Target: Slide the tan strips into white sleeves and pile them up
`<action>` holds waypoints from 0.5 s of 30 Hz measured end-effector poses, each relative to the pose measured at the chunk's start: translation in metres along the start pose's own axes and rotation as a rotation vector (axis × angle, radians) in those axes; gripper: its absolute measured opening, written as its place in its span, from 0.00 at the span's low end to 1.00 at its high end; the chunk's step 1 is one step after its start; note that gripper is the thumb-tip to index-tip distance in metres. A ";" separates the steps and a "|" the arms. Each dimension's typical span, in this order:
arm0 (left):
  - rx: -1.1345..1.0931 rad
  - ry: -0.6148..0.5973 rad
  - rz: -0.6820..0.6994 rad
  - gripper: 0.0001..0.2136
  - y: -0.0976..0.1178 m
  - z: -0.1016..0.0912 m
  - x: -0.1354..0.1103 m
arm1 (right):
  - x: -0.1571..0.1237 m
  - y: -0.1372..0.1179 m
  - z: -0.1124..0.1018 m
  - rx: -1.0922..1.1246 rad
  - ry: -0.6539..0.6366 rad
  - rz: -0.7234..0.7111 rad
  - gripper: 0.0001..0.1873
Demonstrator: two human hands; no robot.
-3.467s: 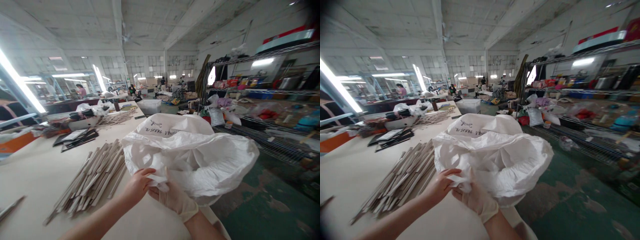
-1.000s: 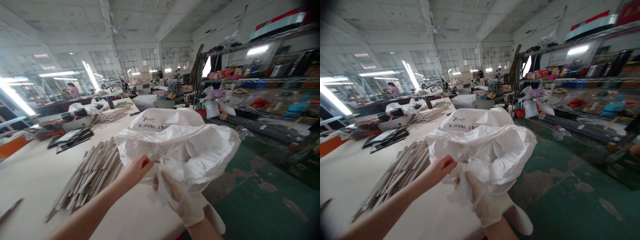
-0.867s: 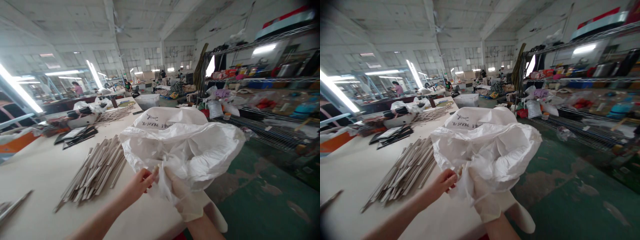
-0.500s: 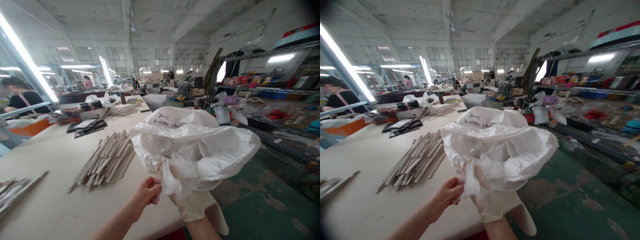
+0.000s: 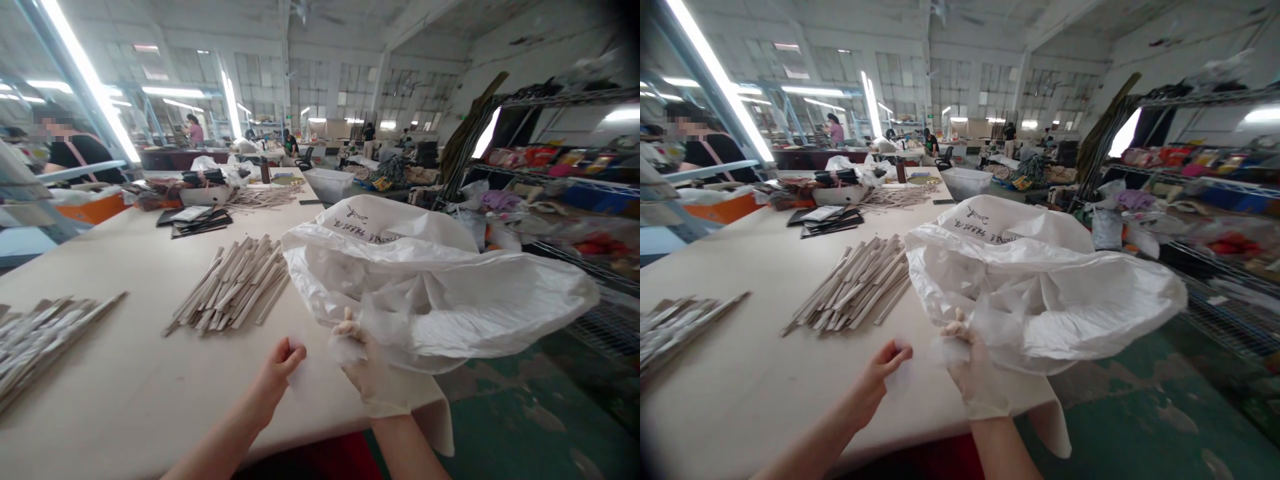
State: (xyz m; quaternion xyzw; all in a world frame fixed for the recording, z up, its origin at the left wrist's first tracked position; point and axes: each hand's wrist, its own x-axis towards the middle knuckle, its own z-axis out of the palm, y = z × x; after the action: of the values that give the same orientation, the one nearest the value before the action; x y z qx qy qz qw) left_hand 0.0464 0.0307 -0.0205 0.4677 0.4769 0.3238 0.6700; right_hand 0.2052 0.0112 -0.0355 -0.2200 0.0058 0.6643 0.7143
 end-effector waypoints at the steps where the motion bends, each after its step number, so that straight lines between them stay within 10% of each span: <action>1: 0.014 0.004 0.015 0.13 0.000 -0.001 0.000 | -0.001 -0.002 0.000 0.017 -0.050 0.031 0.13; 6: 0.080 0.008 0.054 0.10 0.002 -0.007 0.001 | -0.007 -0.011 0.000 0.116 -0.184 0.162 0.02; 15: -0.120 -0.016 -0.001 0.13 0.007 -0.020 0.007 | -0.004 -0.003 -0.005 0.046 -0.210 0.062 0.14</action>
State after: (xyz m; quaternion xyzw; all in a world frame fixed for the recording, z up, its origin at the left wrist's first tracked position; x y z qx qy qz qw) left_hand 0.0299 0.0453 -0.0188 0.4290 0.4515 0.3475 0.7009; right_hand 0.2086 0.0057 -0.0379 -0.1324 -0.0471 0.7052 0.6949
